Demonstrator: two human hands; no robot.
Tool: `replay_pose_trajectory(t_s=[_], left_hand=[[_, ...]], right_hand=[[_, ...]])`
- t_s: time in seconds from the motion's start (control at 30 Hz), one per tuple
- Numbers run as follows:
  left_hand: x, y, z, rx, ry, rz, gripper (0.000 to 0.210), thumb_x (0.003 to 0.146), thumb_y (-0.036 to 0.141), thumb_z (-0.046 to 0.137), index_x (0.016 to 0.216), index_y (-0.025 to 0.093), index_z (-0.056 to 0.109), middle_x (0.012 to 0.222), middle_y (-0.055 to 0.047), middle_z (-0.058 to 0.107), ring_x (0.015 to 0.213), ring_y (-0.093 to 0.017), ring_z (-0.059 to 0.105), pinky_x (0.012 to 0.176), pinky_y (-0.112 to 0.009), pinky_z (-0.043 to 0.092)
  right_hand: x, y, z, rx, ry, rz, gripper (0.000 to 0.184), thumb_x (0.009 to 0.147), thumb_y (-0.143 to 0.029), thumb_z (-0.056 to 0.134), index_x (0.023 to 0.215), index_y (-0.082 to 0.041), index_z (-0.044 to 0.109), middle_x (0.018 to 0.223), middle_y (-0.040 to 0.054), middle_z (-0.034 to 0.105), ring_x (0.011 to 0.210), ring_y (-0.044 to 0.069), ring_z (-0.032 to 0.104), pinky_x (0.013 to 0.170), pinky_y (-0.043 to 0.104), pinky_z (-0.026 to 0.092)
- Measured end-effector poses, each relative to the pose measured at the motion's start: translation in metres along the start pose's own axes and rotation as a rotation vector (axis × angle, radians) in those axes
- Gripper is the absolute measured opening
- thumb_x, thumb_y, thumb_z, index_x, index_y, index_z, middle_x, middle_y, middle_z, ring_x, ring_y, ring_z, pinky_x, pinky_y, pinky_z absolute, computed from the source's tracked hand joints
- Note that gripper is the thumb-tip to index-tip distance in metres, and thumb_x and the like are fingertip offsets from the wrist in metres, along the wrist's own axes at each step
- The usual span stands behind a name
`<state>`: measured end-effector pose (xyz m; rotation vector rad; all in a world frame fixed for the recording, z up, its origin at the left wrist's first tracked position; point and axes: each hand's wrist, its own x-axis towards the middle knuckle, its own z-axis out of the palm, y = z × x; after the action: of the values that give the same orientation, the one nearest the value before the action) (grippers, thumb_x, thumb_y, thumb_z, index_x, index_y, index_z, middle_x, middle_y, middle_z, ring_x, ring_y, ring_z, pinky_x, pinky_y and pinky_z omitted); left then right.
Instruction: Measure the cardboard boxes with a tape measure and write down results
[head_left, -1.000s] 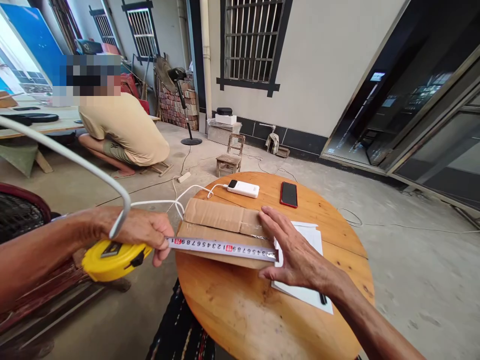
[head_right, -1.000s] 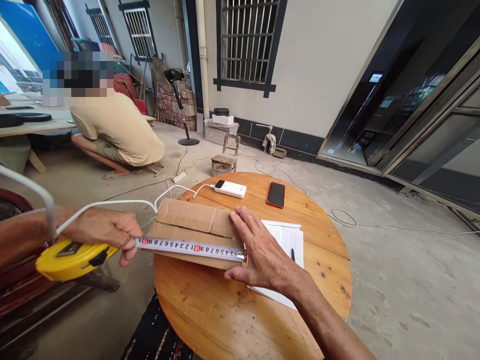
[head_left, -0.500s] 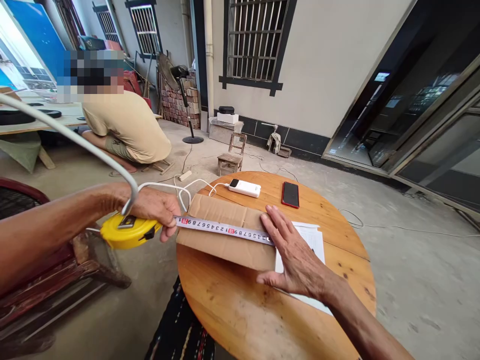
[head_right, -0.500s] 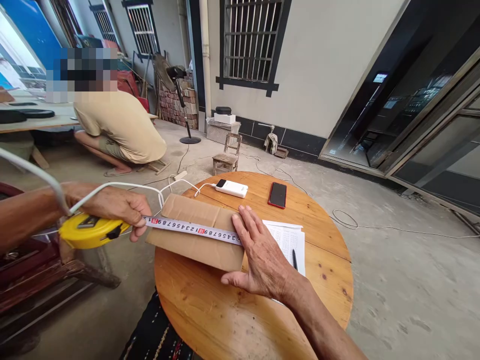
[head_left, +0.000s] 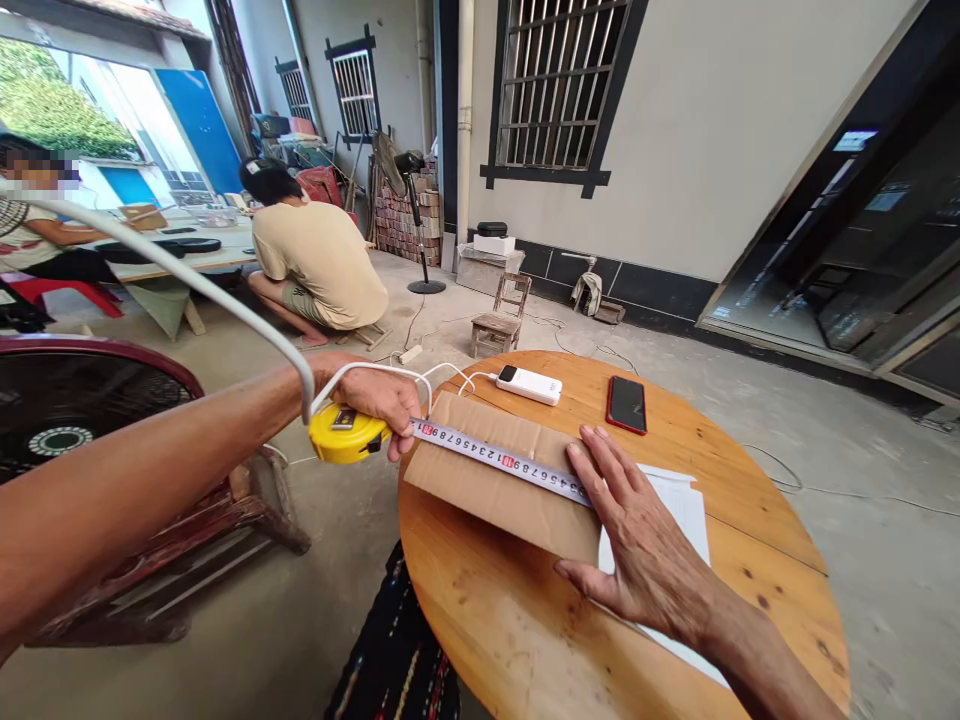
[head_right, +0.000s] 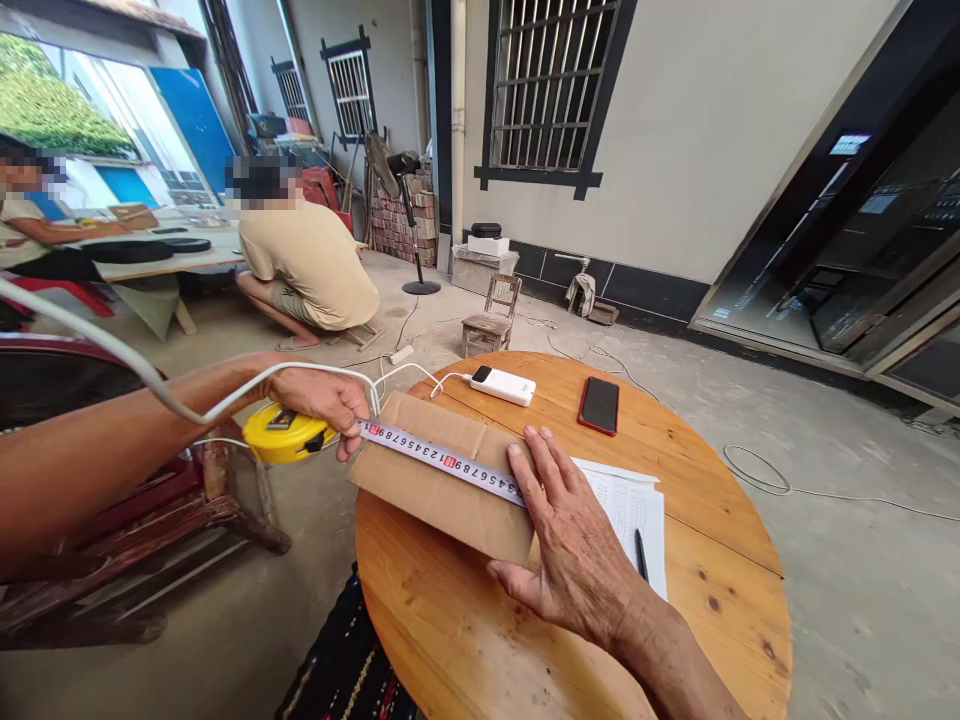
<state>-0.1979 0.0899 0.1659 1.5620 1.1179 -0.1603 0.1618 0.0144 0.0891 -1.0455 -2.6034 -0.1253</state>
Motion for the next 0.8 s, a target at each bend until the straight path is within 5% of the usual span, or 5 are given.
replay_pose_trajectory(t_s=[0.27,0.5,0.63,0.8], left_hand=[[-0.012,0.004,0.007,-0.099,0.016,0.033,0.021,0.075,0.012,0.052,0.075,0.006,0.072,0.07,-0.007,0.075,0.073,-0.019,0.063,0.072,-0.025,0.041],[-0.037,-0.006,0.02,-0.262,0.067,0.037,0.022,0.075,0.016,0.054,0.076,0.003,0.072,0.072,-0.009,0.075,0.061,-0.014,0.057,0.058,-0.02,0.036],[-0.04,-0.033,0.047,-0.43,0.18,0.05,0.022,0.078,0.026,0.054,0.08,0.01,0.069,0.083,-0.008,0.076,0.053,-0.012,0.054,0.049,-0.02,0.034],[-0.025,-0.06,0.109,-0.611,0.26,0.112,0.025,0.081,0.037,0.053,0.083,0.016,0.067,0.087,-0.007,0.076,0.058,-0.015,0.06,0.054,-0.024,0.042]], right_hand=[[0.001,0.001,0.0,0.075,0.034,0.014,0.104,0.071,-0.052,0.066,0.152,-0.018,0.009,0.158,0.0128,0.009,0.142,0.038,0.014,0.11,0.057,0.028],[0.007,0.012,0.003,0.244,0.096,0.067,0.107,0.074,-0.049,0.067,0.151,-0.023,-0.001,0.156,0.0124,0.017,0.141,0.034,0.022,0.11,0.054,0.031],[0.014,0.023,0.004,0.379,0.095,0.205,0.105,0.071,-0.052,0.07,0.151,-0.025,0.008,0.154,0.0123,0.025,0.139,0.034,0.028,0.109,0.055,0.03],[0.029,0.044,-0.005,0.675,0.022,0.575,0.089,0.068,-0.059,0.069,0.143,-0.023,0.037,0.146,0.0123,0.042,0.13,0.036,0.041,0.105,0.056,0.036]])
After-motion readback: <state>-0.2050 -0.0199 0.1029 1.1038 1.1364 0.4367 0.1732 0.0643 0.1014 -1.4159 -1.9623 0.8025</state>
